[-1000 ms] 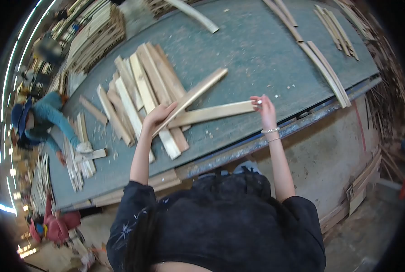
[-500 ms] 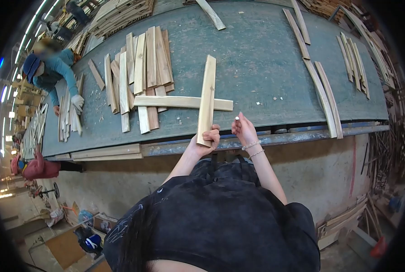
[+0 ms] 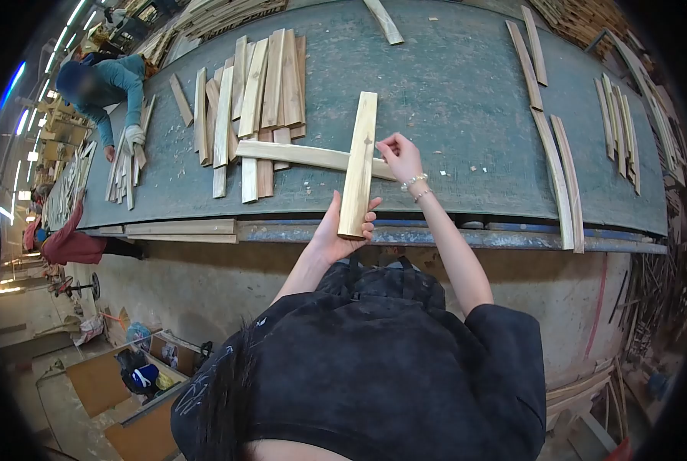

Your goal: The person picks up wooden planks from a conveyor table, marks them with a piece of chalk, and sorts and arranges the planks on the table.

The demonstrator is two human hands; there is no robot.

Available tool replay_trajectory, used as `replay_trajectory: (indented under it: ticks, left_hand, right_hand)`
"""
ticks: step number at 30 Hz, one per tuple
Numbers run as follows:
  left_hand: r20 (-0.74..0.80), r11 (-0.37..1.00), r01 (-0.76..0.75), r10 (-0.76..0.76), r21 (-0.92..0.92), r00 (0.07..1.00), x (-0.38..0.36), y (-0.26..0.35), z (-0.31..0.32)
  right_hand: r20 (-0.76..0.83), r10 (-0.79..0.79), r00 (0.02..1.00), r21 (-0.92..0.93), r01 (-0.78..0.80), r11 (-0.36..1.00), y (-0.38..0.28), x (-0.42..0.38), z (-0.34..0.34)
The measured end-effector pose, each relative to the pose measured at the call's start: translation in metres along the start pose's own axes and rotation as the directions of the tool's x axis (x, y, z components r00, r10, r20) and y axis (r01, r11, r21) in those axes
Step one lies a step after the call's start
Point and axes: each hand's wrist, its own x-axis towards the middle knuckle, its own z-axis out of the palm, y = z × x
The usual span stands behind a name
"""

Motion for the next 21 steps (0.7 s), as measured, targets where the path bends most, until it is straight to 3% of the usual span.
replay_trajectory:
  ticks: [2,3,5,7,9,11,13,18,20,21]
  left_hand:
    - [-0.023,0.999,0.003,-0.004,-0.041,1.0,-0.002,-0.005,0.002]
    - [-0.042,0.997,0.011,-0.015,-0.078,0.999,-0.001,-0.007,0.004]
    - [-0.024,0.997,0.007,-0.009,-0.075,1.0,-0.001,-0.01,0.004]
    - [-0.066,0.999,0.009,-0.012,-0.052,0.998,-0.002,-0.012,0.005]
    - [-0.069,0.999,0.005,-0.009,-0.047,0.998,-0.001,-0.013,0.006]
    - [-0.076,0.999,0.006,-0.01,-0.048,0.997,0.001,-0.01,0.008]
    - [-0.068,0.999,0.007,-0.01,-0.037,0.998,0.001,-0.011,0.01]
    - [-0.057,1.0,0.006,-0.007,-0.016,0.998,0.012,-0.017,0.007]
    - [-0.139,0.999,-0.028,0.031,0.027,0.99,0.013,-0.02,0.013]
    - [-0.108,0.996,-0.047,0.056,0.081,0.993,0.017,-0.022,0.009]
  right_hand:
    - [0.044,-0.236,0.971,-0.372,0.236,0.898,-0.013,0.009,0.013]
    - [0.049,-0.238,0.97,-0.374,0.239,0.896,-0.014,0.019,0.018]
    - [0.094,-0.437,0.895,-0.548,0.413,0.727,-0.01,0.045,0.024]
    - [0.1,-0.43,0.897,-0.608,0.398,0.687,0.001,0.073,0.024]
    - [0.27,-0.363,0.892,-0.692,0.442,0.571,0.006,0.092,0.027]
    - [0.247,-0.309,0.918,-0.732,0.386,0.562,0.007,0.089,0.027]
    - [0.207,-0.38,0.902,-0.774,0.388,0.5,0.002,0.071,0.03]
    - [0.225,-0.4,0.889,-0.773,0.412,0.482,-0.025,-0.01,0.023]
    - [0.019,-0.425,0.905,-0.679,0.324,0.659,-0.037,-0.039,0.016]
    - [-0.095,-0.298,0.95,-0.449,0.227,0.865,-0.028,-0.046,0.008]
